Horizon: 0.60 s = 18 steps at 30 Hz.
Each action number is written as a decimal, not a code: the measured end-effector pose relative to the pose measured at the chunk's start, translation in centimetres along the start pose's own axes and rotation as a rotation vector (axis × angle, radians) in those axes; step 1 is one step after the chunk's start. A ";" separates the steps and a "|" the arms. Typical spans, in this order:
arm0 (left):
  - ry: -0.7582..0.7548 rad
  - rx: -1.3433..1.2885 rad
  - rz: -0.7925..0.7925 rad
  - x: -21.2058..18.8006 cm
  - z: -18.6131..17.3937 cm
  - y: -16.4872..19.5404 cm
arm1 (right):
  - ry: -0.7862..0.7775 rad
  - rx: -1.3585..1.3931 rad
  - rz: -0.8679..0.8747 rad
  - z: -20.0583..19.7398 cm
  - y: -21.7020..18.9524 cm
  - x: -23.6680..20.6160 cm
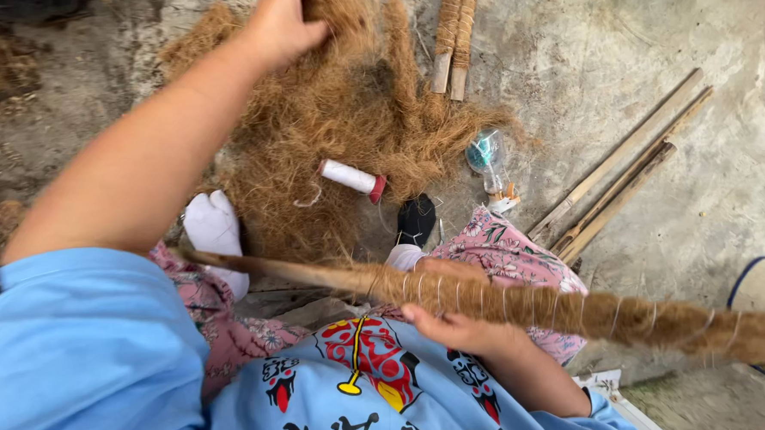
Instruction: The person sits on the floor and wraps loose coconut coir fiber around a wooden stick, rotating the stick and pressing the fiber to build up a cylindrical bundle. They then use a length of string to tie and secure the coir wrapping along the stick.
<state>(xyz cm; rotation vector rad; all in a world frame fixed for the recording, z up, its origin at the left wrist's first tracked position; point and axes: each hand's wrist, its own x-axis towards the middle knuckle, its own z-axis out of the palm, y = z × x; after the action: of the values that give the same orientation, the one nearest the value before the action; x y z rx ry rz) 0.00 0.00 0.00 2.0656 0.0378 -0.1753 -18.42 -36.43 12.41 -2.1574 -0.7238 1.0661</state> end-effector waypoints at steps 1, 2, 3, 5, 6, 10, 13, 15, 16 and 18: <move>-0.007 -0.105 -0.085 -1.0 -1.6 0.5 | 0.037 0.139 -0.003 0.2 0.0 -0.2; -0.015 -0.212 -0.168 -2.1 -3.1 1.0 | 0.071 0.279 -0.007 0.5 0.1 -0.3; -0.022 -0.319 -0.250 -3.0 -4.5 1.5 | 0.104 0.420 -0.011 0.8 0.3 -0.3; -0.011 -0.223 -0.239 -4.8 -7.0 2.3 | 0.249 0.145 -0.203 1.5 1.3 0.3; 0.007 -0.202 -0.237 -5.9 -8.2 2.6 | 0.324 0.006 -0.300 1.8 2.0 0.6; 0.116 -0.186 -0.213 -11.5 -12.3 3.2 | 0.270 -0.785 -0.425 1.4 5.0 2.0; 0.184 -0.233 -0.102 -16.0 -13.8 5.0 | 0.433 -0.810 -0.553 0.4 4.9 4.8; 0.208 -0.269 0.012 -18.9 -13.8 7.1 | 0.458 -0.504 -0.134 -0.4 3.3 6.8; 0.208 -0.259 0.091 -20.3 -13.3 8.3 | 0.426 -0.113 0.313 -0.5 2.2 7.6; 0.200 -0.219 0.230 -22.5 -12.1 10.7 | 0.495 0.299 -0.360 -1.3 -0.2 9.0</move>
<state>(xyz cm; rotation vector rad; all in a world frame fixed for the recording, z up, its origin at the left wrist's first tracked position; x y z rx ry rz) -19.85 6.46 18.20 1.8453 -0.0556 0.1709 -12.68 -30.40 8.75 -1.8325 -0.6348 0.3968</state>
